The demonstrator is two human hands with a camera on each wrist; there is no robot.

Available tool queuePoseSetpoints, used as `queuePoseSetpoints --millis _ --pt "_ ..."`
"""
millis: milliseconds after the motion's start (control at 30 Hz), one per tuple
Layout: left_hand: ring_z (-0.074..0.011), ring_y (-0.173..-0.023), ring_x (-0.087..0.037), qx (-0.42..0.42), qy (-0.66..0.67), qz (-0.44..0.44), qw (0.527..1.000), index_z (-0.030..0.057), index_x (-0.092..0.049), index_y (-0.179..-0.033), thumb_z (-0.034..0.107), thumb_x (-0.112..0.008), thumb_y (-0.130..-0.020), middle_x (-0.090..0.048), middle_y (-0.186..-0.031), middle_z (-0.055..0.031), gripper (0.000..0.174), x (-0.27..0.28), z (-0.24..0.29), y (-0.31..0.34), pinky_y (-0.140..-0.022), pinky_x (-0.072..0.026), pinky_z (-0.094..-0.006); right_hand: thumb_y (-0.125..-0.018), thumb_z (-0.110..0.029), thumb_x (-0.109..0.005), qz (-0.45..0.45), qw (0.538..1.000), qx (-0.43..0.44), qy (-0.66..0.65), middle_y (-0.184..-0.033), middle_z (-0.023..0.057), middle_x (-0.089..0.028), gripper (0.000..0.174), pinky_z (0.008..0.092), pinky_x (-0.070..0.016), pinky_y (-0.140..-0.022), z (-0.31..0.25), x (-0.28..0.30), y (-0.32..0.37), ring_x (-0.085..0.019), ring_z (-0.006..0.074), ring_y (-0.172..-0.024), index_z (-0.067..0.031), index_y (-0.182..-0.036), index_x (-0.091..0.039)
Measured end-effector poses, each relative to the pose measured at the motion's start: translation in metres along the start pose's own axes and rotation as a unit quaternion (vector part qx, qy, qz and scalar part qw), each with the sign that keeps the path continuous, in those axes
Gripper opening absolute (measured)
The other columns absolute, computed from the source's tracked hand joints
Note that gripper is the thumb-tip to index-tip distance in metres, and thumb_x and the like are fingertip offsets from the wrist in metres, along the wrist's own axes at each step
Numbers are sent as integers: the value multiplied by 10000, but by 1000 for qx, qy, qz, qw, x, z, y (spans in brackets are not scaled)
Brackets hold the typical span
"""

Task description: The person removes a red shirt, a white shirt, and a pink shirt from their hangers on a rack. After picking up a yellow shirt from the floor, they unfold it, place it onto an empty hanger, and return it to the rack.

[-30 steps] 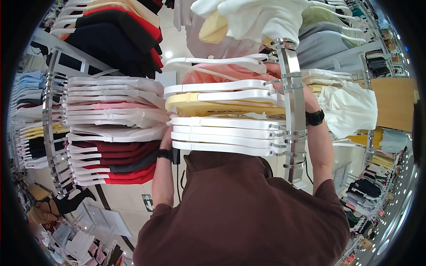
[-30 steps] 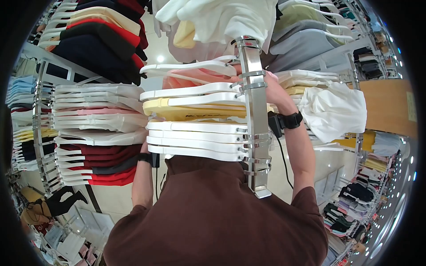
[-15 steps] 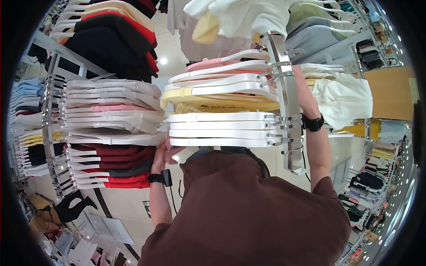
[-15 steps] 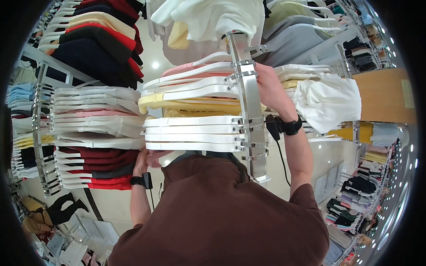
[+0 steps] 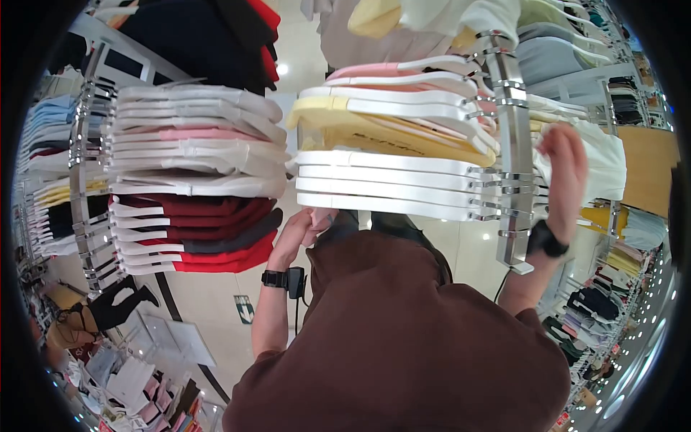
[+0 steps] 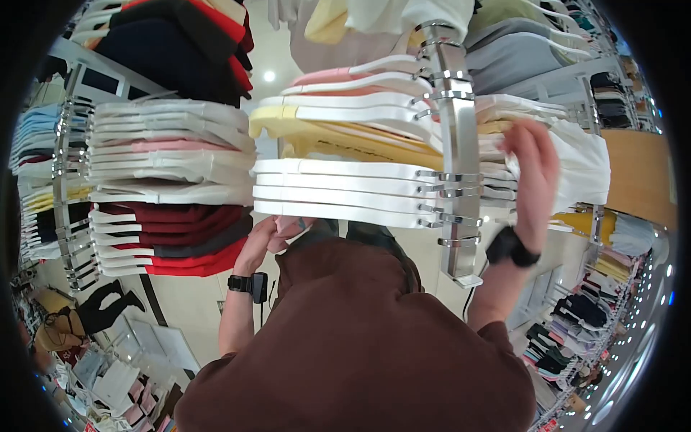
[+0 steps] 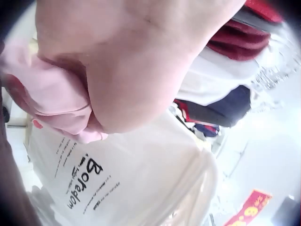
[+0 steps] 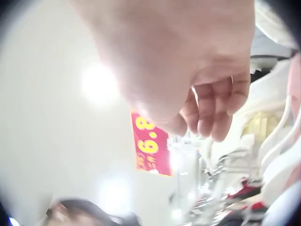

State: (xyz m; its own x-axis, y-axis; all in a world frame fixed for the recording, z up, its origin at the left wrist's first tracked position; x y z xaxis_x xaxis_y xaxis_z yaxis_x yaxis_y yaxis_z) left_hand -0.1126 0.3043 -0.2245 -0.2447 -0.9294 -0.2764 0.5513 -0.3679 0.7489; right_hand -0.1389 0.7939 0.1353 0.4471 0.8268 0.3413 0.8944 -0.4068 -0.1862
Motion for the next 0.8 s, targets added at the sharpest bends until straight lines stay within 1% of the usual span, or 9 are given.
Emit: queuePoseSetpoints --millis 67,167,233,267,333,433,600,667,800 --pt "-86 -744 -504 -53 -121 -60 989 65 -645 -1005 198 -469 -1056 -585 -873 25 226 -16 -3 6 -678 -444 -259 -1102 -178 -616 84 956 -58 -274 -970 64 -605 120 338 -476 -908 11 48 61 -588 185 -962 -66 -1059 -615" --pt "-110 -774 -510 -96 -200 -160 962 34 -624 -968 142 -477 -1012 -566 -841 3 187 -80 42 58 -734 -454 -287 -1006 -473 -762 -356 836 70 -413 -881 73 -772 390 373 -516 -641 -25 2 122 -740 211 -780 -105 -876 -748" --pt "-124 -781 -526 -116 -243 -225 936 22 -621 -966 128 -478 -1003 -571 -830 -19 182 -116 65 85 -750 -465 -304 -1007 -489 -737 -554 750 30 -361 -1043 140 -786 531 441 -590 -757 1 -45 176 -766 286 -875 33 -1098 -775" --pt "-145 -788 -546 -122 -264 -274 917 14 -618 -961 112 -480 -989 -572 -831 -47 171 -136 75 100 -760 -470 -312 -1011 -488 -727 -553 782 -140 -251 -1108 164 -782 607 435 -599 -863 4 -84 185 -768 285 -976 84 -1215 -739" --pt "-166 -795 -566 -124 -289 -328 891 7 -614 -956 96 -481 -975 -574 -833 -74 161 -163 95 127 -769 -476 -321 -1002 -375 -767 -499 827 -255 -49 -1177 129 -769 487 400 -574 -959 49 -123 203 -743 304 -1079 -20 -1331 -713" --pt "-220 -771 -593 -202 -267 -388 859 10 -618 -947 68 -489 -942 -582 -821 -91 141 -194 121 166 -759 -484 -335 -928 -278 -792 -431 877 -39 209 -1477 184 -622 652 503 -482 -1152 116 -147 220 -571 407 -1367 -64 -1508 -583" --pt "-172 -833 -604 -152 -140 -395 895 -10 -647 -966 18 -510 -905 -649 -893 -51 152 -201 88 191 -765 -486 -314 -936 -211 -747 -467 867 -47 168 -1482 178 -622 455 510 -446 -1197 185 -167 254 -535 426 -1403 -89 -1371 -689" --pt "-141 -891 -606 -184 -71 -224 955 -14 -664 -986 8 -507 -897 -681 -975 -34 181 -186 79 190 -795 -490 -288 -948 -185 -722 -511 842 -39 168 -1460 169 -643 380 509 -446 -1199 197 -162 269 -540 424 -1400 -93 -1317 -722" --pt "-146 -963 -630 -210 3 -90 973 1 -690 -980 32 -486 -893 -711 -1073 -48 224 -151 42 192 -850 -493 -290 -970 -120 -669 -433 900 18 45 -1246 130 -716 189 429 -534 -1016 198 -98 276 -659 333 -1164 -20 -1125 -707"
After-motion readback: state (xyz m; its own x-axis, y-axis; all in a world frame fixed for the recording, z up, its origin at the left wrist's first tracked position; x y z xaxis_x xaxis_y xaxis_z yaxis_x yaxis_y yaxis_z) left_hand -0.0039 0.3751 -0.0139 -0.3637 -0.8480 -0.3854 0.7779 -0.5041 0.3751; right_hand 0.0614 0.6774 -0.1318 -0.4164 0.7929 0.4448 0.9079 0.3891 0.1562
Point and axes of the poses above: each hand's wrist, its own y-axis away from the middle knuckle, its own x-axis out of the back of the hand, z = x × y, the point moved 9 cm from there along -y, towards the middle knuckle
